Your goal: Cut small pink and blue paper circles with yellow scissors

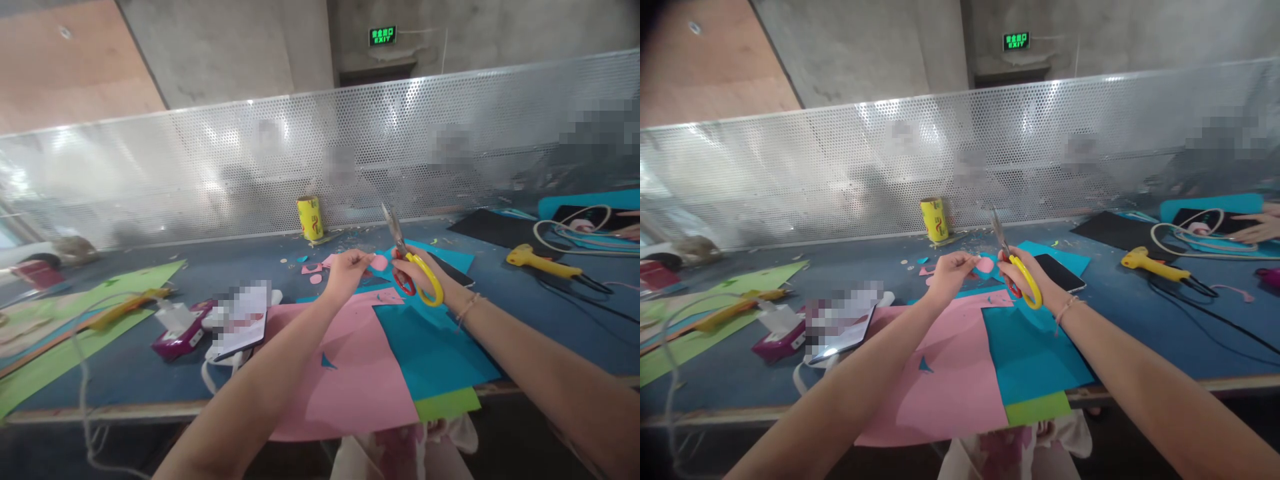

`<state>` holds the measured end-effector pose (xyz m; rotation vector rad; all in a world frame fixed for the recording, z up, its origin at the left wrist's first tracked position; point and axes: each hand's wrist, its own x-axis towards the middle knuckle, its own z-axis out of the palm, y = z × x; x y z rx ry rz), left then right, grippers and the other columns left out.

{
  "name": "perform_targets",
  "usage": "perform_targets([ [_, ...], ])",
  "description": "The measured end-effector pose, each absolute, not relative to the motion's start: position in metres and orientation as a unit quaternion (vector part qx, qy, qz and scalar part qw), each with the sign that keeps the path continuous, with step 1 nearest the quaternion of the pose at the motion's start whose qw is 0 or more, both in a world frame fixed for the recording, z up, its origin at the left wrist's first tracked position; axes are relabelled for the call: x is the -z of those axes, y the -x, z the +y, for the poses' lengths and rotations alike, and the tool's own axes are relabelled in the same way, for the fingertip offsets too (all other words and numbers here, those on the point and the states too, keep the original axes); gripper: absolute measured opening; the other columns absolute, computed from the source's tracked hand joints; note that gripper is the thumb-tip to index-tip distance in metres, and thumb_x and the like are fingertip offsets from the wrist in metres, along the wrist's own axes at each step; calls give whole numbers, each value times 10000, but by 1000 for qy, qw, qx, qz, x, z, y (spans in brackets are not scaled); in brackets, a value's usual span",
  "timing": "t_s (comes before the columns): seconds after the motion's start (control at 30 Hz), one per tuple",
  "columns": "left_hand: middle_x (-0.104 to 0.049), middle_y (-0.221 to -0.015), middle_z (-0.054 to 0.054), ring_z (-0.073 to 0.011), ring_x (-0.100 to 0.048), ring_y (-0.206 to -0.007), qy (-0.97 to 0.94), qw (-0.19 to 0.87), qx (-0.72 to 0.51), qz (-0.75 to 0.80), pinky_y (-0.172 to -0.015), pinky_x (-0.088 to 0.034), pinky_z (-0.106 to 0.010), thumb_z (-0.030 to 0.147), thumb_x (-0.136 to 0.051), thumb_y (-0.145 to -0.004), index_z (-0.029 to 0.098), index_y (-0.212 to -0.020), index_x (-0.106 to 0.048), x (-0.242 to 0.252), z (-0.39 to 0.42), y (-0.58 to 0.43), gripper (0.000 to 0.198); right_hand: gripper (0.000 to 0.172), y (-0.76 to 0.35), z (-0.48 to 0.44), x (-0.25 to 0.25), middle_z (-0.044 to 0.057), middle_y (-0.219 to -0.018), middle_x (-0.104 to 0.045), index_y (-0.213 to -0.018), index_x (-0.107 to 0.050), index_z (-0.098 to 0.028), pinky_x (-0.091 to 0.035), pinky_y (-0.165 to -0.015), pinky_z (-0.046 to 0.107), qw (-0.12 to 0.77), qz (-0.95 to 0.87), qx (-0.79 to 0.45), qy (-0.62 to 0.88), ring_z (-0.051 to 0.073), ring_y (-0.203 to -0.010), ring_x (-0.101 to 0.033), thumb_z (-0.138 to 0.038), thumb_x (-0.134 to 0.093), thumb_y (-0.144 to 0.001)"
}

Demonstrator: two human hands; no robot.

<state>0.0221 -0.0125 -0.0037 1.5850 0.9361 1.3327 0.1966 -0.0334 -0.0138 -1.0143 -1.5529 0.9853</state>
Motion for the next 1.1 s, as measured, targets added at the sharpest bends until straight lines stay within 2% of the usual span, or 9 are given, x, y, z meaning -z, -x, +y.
perform_targets([
  [0.27, -474, -514, 29, -112, -515, -502, -615, 454, -528, 370, -526, -484, -261, 617, -651, -716, 181, -542, -508, 7, -11, -24, 491, 181, -194, -41, 8, -105, -446, -435, -806, -448, -237, -318, -299, 220, 487, -648, -397, 431, 92, -318, -391, -338, -596, -778],
  [0.4, -534, -560, 27, -91, -466, -537, -670, 403, -500, 373, -517, -404, -225, 455, -753, -647, 173, -608, -591, 6, -11, -23, 327, 141, -194, -43, 6, -102, -425, -419, -770, -437, -239, -296, -316, 219, 472, -647, -397, 448, 91, -318, -382, -278, -569, -739],
  [0.53, -505, -545, 52, -82, -438, -529, -705, 405, -438, 384, -523, -364, -225, 265, -760, -595, 174, -706, -638, 10, -10, -23, 189, 145, -196, -40, 5, -89, -418, -424, -741, -456, -237, -302, -343, 225, 461, -656, -371, 469, 89, -325, -376, -281, -593, -726],
  [0.67, -438, -540, 60, -69, -388, -525, -736, 408, -394, 370, -522, -344, -223, 246, -742, -617, 163, -613, -582, 13, -8, -22, 180, 168, -195, -41, 2, -92, -413, -399, -747, -462, -241, -301, -332, 233, 455, -649, -373, 482, 97, -316, -368, -335, -601, -754],
  [0.8, -459, -578, 48, -76, -416, -549, -683, 428, -457, 375, -561, -430, -234, 325, -683, -727, 165, -628, -539, 9, -10, -22, 237, 255, -196, -39, 3, -83, -476, -431, -760, -469, -239, -304, -339, 239, 493, -644, -342, 475, 94, -345, -375, -429, -638, -746],
  [0.9, -517, -654, 36, -96, -505, -629, -589, 487, -540, 351, -658, -525, -277, 341, -697, -731, 175, -705, -521, 5, -11, -23, 244, 273, -200, -31, 8, -62, -556, -476, -781, -481, -236, -332, -387, 244, 497, -654, -314, 475, 96, -408, -407, -460, -634, -752],
  [1.1, -559, -714, 25, -104, -543, -680, -526, 467, -624, 340, -691, -537, -269, 286, -729, -691, 177, -788, -571, 4, -6, -22, 215, 289, -208, -15, 28, -4, -653, -566, -751, -529, -218, -404, -539, 269, 446, -738, -192, 468, 151, -597, -516, -492, -610, -796],
])
